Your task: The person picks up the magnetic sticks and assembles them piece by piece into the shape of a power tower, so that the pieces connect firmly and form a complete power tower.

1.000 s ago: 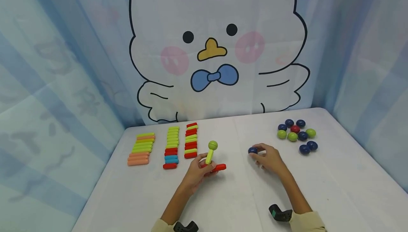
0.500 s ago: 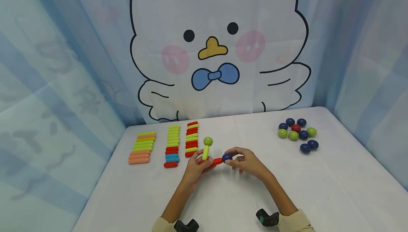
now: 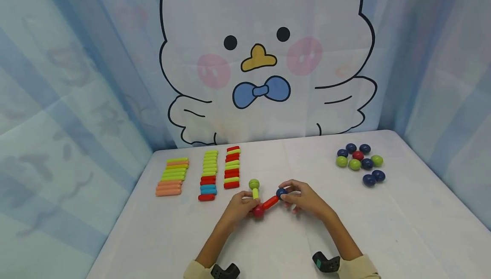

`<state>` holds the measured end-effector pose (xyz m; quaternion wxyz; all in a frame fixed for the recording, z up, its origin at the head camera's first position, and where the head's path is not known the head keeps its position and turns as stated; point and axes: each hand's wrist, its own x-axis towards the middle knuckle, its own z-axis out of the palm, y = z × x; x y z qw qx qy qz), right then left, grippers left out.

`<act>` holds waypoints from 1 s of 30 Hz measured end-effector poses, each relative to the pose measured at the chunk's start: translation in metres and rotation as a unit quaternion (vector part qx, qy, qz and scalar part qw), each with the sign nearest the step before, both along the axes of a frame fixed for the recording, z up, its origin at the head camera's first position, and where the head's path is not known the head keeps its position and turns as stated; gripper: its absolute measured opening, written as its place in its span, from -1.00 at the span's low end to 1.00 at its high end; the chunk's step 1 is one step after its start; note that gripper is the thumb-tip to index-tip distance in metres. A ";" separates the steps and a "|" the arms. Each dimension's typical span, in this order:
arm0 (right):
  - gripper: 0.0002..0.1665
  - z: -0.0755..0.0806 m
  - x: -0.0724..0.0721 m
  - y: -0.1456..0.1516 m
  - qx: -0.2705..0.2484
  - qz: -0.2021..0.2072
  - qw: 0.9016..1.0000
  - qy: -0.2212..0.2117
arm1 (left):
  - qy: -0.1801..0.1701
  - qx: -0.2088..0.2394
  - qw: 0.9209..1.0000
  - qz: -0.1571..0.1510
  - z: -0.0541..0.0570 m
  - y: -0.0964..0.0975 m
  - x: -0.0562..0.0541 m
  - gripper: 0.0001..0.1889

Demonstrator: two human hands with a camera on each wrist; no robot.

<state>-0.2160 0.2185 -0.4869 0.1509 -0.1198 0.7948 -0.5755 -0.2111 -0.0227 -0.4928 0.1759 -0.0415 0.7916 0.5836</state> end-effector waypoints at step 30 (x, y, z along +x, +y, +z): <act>-0.54 -0.008 -0.009 -0.019 0.080 0.003 0.995 0.052 | 0.267 -0.414 0.869 0.032 0.000 -0.038 -0.018 -0.60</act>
